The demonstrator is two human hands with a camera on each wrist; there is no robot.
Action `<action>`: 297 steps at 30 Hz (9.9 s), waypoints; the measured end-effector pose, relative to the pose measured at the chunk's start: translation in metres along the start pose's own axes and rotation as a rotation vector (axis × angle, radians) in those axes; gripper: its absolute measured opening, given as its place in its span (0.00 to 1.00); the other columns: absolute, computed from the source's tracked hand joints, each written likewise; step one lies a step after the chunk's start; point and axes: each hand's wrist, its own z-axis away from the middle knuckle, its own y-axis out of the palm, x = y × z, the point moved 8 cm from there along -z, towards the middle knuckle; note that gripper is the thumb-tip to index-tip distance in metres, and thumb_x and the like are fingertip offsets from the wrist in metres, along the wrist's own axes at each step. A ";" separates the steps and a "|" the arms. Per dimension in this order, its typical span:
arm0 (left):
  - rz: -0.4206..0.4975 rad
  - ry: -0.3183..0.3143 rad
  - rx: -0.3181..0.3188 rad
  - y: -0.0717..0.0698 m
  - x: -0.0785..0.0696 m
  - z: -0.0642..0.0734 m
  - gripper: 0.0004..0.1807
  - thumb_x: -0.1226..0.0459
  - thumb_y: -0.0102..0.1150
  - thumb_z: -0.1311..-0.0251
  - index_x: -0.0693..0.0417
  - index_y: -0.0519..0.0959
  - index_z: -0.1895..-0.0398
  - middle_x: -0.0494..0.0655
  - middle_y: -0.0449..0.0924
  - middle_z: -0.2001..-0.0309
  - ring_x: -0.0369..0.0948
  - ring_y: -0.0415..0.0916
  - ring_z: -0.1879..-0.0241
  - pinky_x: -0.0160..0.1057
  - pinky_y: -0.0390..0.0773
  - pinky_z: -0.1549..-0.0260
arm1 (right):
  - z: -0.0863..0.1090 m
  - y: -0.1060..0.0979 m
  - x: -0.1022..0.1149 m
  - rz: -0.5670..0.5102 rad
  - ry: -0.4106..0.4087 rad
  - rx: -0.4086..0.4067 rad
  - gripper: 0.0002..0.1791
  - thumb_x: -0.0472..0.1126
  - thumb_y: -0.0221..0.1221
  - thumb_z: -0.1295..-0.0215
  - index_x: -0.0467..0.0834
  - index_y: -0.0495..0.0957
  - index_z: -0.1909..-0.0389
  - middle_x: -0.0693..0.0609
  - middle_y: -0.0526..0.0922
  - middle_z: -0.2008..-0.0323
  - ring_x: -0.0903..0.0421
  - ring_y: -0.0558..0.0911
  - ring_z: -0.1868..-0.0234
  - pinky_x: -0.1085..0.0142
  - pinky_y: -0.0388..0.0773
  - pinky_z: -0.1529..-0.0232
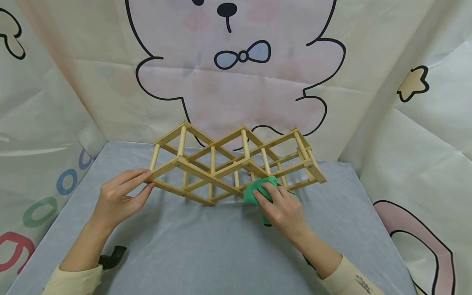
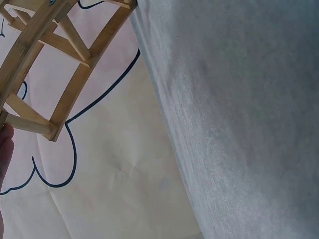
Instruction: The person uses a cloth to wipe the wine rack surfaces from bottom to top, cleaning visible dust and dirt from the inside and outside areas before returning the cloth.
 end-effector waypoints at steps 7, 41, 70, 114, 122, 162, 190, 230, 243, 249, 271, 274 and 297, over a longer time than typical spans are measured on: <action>0.002 0.005 -0.002 0.000 0.000 0.000 0.26 0.52 0.59 0.25 0.72 0.89 0.61 0.60 0.88 0.64 0.54 0.84 0.71 0.18 0.74 0.46 | 0.000 -0.009 -0.006 0.002 0.012 0.000 0.12 0.37 0.57 0.23 0.42 0.90 0.54 0.39 0.86 0.55 0.43 0.79 0.74 0.57 0.82 0.82; -0.004 0.003 -0.009 0.000 0.000 0.001 0.26 0.52 0.60 0.25 0.71 0.89 0.61 0.61 0.88 0.64 0.55 0.84 0.71 0.18 0.74 0.45 | 0.087 -0.011 -0.061 -0.106 0.155 0.298 0.36 0.29 0.85 0.71 0.41 0.89 0.51 0.37 0.82 0.50 0.39 0.83 0.63 0.49 0.88 0.73; -0.011 -0.002 0.024 0.002 0.002 0.003 0.25 0.52 0.60 0.25 0.70 0.89 0.60 0.60 0.88 0.63 0.54 0.85 0.70 0.19 0.74 0.44 | 0.049 -0.079 -0.098 0.045 0.225 -0.001 0.21 0.52 0.57 0.20 0.40 0.91 0.57 0.33 0.85 0.54 0.29 0.84 0.65 0.35 0.84 0.72; -0.020 -0.005 0.013 0.001 0.001 0.002 0.25 0.52 0.60 0.25 0.70 0.89 0.60 0.60 0.88 0.63 0.55 0.85 0.70 0.18 0.74 0.44 | 0.016 -0.031 -0.051 -0.066 0.207 0.064 0.20 0.49 0.54 0.18 0.39 0.90 0.52 0.33 0.84 0.51 0.33 0.84 0.63 0.39 0.87 0.68; -0.015 0.000 0.003 0.001 0.000 0.003 0.25 0.52 0.60 0.25 0.70 0.89 0.60 0.60 0.88 0.64 0.55 0.85 0.70 0.19 0.74 0.44 | 0.011 -0.033 -0.041 -0.088 0.168 0.022 0.18 0.47 0.57 0.20 0.39 0.90 0.52 0.33 0.84 0.52 0.33 0.85 0.64 0.39 0.88 0.68; -0.013 0.013 0.001 0.000 -0.001 0.002 0.25 0.52 0.60 0.25 0.71 0.89 0.60 0.60 0.88 0.64 0.55 0.85 0.71 0.19 0.74 0.44 | -0.073 0.008 0.019 -0.148 0.057 0.027 0.13 0.39 0.66 0.35 0.42 0.89 0.51 0.38 0.82 0.50 0.41 0.85 0.63 0.53 0.90 0.66; -0.026 0.003 -0.008 -0.002 -0.002 0.004 0.27 0.51 0.59 0.25 0.71 0.89 0.61 0.61 0.88 0.64 0.55 0.85 0.71 0.18 0.73 0.44 | -0.110 0.035 0.059 -0.178 0.019 0.008 0.21 0.39 0.80 0.48 0.44 0.89 0.51 0.41 0.83 0.50 0.48 0.83 0.66 0.63 0.87 0.67; -0.021 0.002 -0.004 0.002 0.001 0.004 0.26 0.51 0.59 0.25 0.71 0.89 0.60 0.60 0.88 0.64 0.55 0.85 0.70 0.18 0.74 0.45 | -0.080 0.051 0.064 -0.134 0.053 0.104 0.19 0.40 0.79 0.47 0.46 0.90 0.52 0.43 0.82 0.50 0.51 0.81 0.68 0.68 0.84 0.71; -0.015 0.009 -0.007 0.002 0.001 0.002 0.26 0.52 0.59 0.25 0.71 0.89 0.61 0.60 0.88 0.64 0.55 0.85 0.70 0.18 0.74 0.44 | -0.082 0.028 0.036 -0.146 0.131 0.075 0.22 0.39 0.82 0.51 0.45 0.90 0.52 0.41 0.83 0.49 0.44 0.85 0.60 0.57 0.90 0.63; -0.018 0.003 -0.005 0.002 0.002 0.003 0.26 0.52 0.59 0.25 0.70 0.89 0.61 0.59 0.88 0.64 0.55 0.85 0.70 0.18 0.73 0.44 | -0.085 0.008 0.019 -0.144 0.172 0.013 0.22 0.36 0.81 0.51 0.44 0.89 0.52 0.39 0.82 0.49 0.40 0.86 0.58 0.51 0.91 0.61; -0.033 0.017 0.009 0.003 0.002 0.001 0.26 0.52 0.59 0.23 0.71 0.89 0.60 0.60 0.89 0.62 0.55 0.86 0.69 0.17 0.73 0.44 | -0.024 -0.002 -0.006 -0.126 0.233 0.011 0.18 0.51 0.57 0.21 0.43 0.89 0.53 0.37 0.83 0.52 0.37 0.85 0.62 0.45 0.89 0.68; -0.040 0.015 0.012 0.003 0.002 0.001 0.27 0.52 0.58 0.23 0.71 0.89 0.60 0.60 0.89 0.62 0.55 0.86 0.69 0.17 0.73 0.44 | -0.010 -0.001 -0.010 -0.124 0.243 0.027 0.18 0.51 0.56 0.20 0.43 0.89 0.53 0.37 0.83 0.52 0.38 0.85 0.60 0.44 0.89 0.64; -0.044 0.019 -0.017 0.001 -0.002 0.003 0.26 0.52 0.59 0.23 0.71 0.89 0.61 0.59 0.88 0.63 0.55 0.85 0.70 0.18 0.75 0.45 | -0.005 -0.045 -0.055 -0.027 0.238 -0.028 0.17 0.47 0.57 0.22 0.40 0.90 0.53 0.32 0.82 0.51 0.31 0.82 0.63 0.37 0.86 0.69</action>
